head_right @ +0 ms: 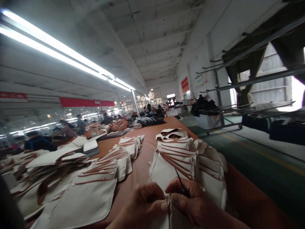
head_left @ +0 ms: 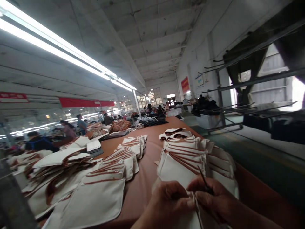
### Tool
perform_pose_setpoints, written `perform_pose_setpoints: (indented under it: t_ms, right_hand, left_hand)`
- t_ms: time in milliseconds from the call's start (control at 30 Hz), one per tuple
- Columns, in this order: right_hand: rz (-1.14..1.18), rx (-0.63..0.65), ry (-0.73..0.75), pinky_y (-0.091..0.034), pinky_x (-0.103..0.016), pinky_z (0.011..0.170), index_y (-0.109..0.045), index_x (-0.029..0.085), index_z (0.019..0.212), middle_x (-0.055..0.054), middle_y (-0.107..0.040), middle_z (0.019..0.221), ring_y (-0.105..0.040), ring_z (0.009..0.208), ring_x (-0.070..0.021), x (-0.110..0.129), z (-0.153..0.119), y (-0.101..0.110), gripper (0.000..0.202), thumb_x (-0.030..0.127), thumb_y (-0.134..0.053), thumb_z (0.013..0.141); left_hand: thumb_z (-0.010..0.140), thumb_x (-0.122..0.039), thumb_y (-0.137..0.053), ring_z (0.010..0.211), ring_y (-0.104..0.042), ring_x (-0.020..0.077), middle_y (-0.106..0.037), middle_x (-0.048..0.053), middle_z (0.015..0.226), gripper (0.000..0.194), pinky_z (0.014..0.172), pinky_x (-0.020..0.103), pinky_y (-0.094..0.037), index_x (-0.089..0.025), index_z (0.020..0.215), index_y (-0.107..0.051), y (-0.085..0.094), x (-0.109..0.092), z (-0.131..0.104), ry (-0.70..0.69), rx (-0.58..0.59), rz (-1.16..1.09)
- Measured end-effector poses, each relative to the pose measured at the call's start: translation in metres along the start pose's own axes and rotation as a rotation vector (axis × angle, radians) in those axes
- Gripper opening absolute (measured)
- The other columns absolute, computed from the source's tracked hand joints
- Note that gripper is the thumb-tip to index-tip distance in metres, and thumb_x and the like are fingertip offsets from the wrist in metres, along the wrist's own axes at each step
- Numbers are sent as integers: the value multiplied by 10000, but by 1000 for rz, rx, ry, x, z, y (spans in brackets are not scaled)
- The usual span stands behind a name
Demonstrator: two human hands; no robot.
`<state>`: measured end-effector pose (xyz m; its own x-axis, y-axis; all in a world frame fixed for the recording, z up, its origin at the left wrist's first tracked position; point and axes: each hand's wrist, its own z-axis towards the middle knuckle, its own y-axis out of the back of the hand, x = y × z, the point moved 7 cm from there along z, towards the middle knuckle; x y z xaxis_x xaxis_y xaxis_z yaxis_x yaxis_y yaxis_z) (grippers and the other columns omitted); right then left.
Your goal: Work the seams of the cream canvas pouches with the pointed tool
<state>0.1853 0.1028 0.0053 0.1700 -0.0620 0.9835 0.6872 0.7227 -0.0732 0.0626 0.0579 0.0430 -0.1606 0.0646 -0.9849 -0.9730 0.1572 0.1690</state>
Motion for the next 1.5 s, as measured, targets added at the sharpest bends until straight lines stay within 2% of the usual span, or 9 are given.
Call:
perform_pose_setpoints:
  t_ms: [200, 467, 533, 633, 767, 967, 1300, 1433, 1500]
  right_hand:
    - [-316, -38, 0, -366, -208, 590, -634, 122, 820, 20, -552, 681, -472, 642, -105, -15, -19, 23, 133, 228, -690, 763]
    - [-696, -68, 265, -371, -265, 649, -609, 130, 809, -10, -567, 745, -507, 676, -132, 9, -30, 21, 70, 175, -555, 804]
    - [-609, -89, 217, -380, -258, 643, -607, 135, 804, -7, -565, 733, -510, 678, -130, 8, -30, 24, 80, 189, -549, 809]
    - [-197, -96, -26, -342, -203, 474, -590, 155, 782, 44, -501, 604, -441, 507, -87, -8, -28, 31, 109, 264, -593, 782]
    - [217, -115, -247, -210, -168, 285, -565, 168, 730, 88, -438, 489, -313, 320, -51, -24, -28, 30, 150, 304, -627, 723]
    - [156, -103, -224, -220, -145, 298, -565, 157, 761, 105, -431, 450, -311, 319, -36, -24, -29, 32, 169, 306, -646, 753]
    - [95, -87, -222, -225, -152, 330, -547, 160, 776, 102, -431, 484, -325, 352, -35, -22, -30, 40, 356, 480, -700, 778]
    - [30, -92, -224, -358, -149, 467, -595, 128, 774, 53, -563, 612, -462, 504, -46, -20, -26, 45, 283, 274, -803, 650]
    - [50, -108, -300, -344, -150, 427, -609, 131, 761, 52, -575, 590, -450, 463, -48, -26, -25, 48, 211, 210, -758, 633]
  left_hand:
    - [746, -484, -754, 637, -401, 115, -516, -20, 657, 395, 585, 224, -293, -96, 779, -692, -13, 37, 10, 59, 179, 131]
    - [905, -512, -541, 699, -435, 141, -531, -6, 742, 402, 629, 216, -349, -136, 817, -654, -29, 34, 12, 52, 267, 245]
    - [907, -528, -528, 650, -396, 123, -492, -22, 713, 410, 587, 207, -334, -145, 792, -621, -33, 35, 12, 85, 267, 174]
    - [875, -550, -575, 619, -389, 112, -473, -35, 673, 420, 555, 197, -327, -161, 718, -578, -35, 39, 13, 129, 204, 127]
    - [838, -560, -629, 671, -488, 133, -582, 5, 721, 407, 608, 206, -384, -157, 778, -625, -39, 48, 14, 200, 152, -83]
    - [684, -448, -826, 638, -510, 124, -645, 37, 737, 389, 581, 218, -339, -141, 860, -665, -49, 62, 13, 268, 202, -254]
    - [665, -445, -824, 549, -412, 95, -560, 0, 582, 355, 550, 228, -304, -124, 663, -671, -50, 76, 24, 289, 52, -311]
    - [651, -410, -831, 557, -434, 98, -574, 2, 586, 328, 549, 220, -308, -126, 647, -668, -49, 78, 28, 315, 37, -278]
    - [633, -406, -839, 528, -401, 83, -552, -12, 569, 328, 515, 208, -277, -132, 631, -658, -48, 83, 31, 349, 30, -273]
